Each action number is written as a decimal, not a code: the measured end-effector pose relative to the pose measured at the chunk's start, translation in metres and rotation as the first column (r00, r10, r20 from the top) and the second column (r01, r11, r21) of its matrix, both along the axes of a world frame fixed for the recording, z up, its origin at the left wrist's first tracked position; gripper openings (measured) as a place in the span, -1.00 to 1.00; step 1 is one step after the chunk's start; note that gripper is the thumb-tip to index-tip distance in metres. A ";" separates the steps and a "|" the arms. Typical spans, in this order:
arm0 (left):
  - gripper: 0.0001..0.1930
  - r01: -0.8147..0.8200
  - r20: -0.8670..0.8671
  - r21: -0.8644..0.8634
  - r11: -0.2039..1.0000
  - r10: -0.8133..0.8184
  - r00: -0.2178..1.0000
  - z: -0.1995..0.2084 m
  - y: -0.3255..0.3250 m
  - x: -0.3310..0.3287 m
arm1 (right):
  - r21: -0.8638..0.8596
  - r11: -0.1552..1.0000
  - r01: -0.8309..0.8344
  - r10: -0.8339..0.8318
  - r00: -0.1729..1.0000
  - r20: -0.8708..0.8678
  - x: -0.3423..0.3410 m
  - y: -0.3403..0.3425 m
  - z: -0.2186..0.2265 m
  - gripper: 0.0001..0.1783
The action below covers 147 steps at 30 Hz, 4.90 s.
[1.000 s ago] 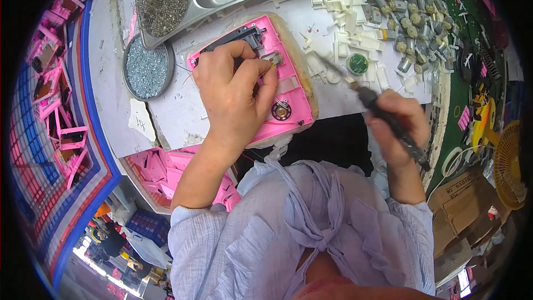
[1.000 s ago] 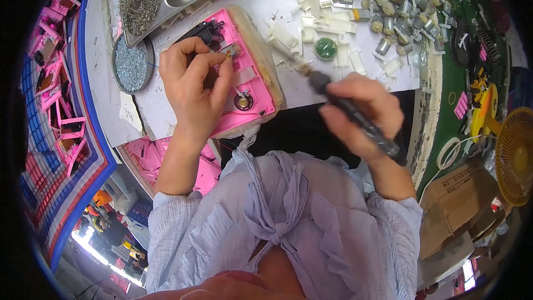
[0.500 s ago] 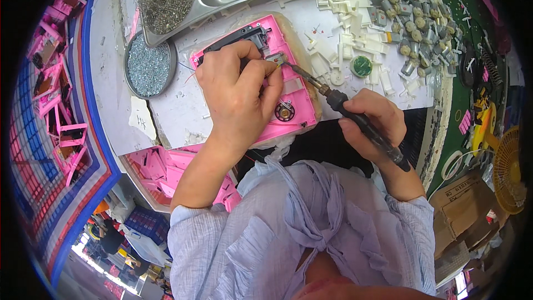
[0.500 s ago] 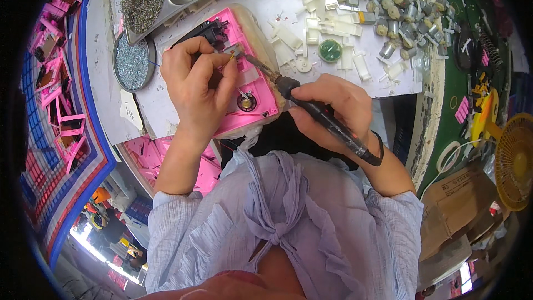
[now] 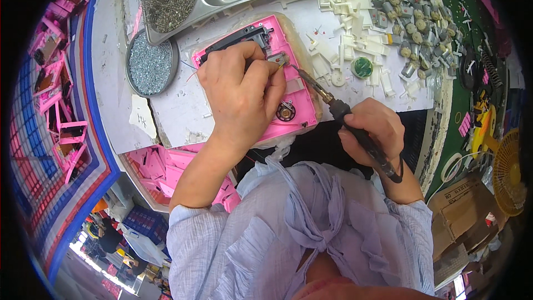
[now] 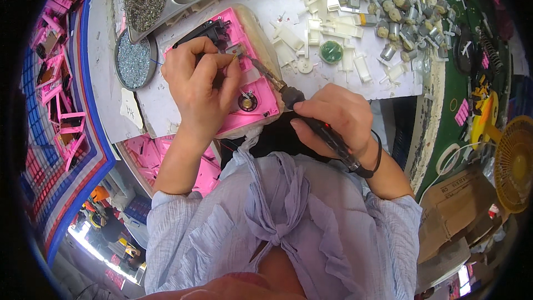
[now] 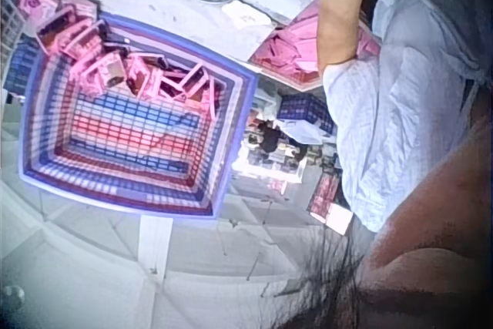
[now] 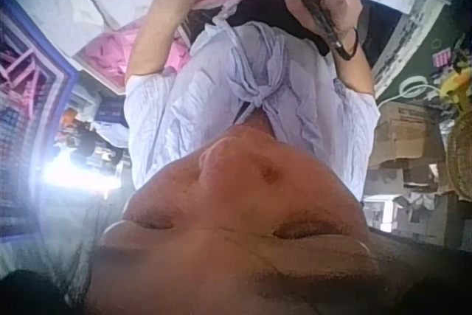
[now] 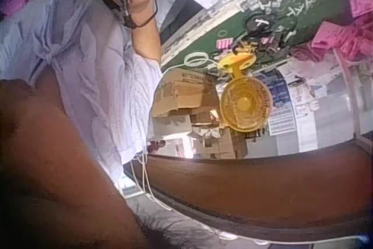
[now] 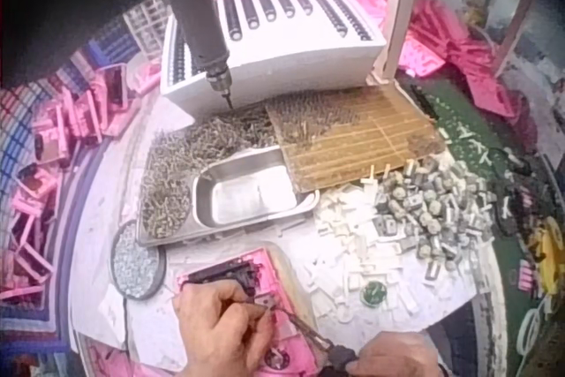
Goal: Assembling and soldering components for a plastic toy inside a factory setting.
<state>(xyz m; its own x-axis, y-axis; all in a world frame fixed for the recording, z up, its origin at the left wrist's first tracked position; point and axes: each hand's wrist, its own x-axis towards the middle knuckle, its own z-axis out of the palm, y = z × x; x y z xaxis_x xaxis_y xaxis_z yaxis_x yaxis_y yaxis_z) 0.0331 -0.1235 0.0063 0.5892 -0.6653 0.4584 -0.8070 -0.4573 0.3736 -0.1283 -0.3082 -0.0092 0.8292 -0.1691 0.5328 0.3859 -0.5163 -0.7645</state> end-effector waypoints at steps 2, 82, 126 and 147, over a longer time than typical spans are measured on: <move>-0.82 -0.002 0.005 0.002 1.000 0.002 1.000 0.001 0.000 0.000 | -0.003 1.000 -0.008 0.008 1.000 -0.002 0.000 -0.002 0.001 -0.57; -0.83 0.070 0.152 0.330 0.941 -0.126 0.980 0.022 -0.005 0.013 | -0.126 0.991 0.033 -0.036 0.999 -0.026 0.017 -0.014 0.017 -0.65; -0.90 -0.239 -0.774 -0.340 0.910 -0.127 0.620 0.022 0.042 0.012 | 0.296 0.954 -0.043 0.102 0.978 -0.184 0.066 0.019 0.035 -0.49; -0.93 -0.091 -0.601 -0.261 0.961 -0.088 0.795 0.016 0.044 0.021 | 0.285 0.958 -0.037 0.069 0.992 -0.105 0.120 0.053 0.019 -0.49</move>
<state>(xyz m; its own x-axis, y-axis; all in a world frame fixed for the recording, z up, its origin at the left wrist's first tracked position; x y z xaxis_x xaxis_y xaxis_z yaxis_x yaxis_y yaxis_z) 0.0544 -0.0798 0.0226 0.8039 -0.5710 0.1665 -0.3756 -0.2702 0.8865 -0.0086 -0.2549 0.0102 0.8931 -0.2533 0.3718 0.3094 -0.2542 -0.9163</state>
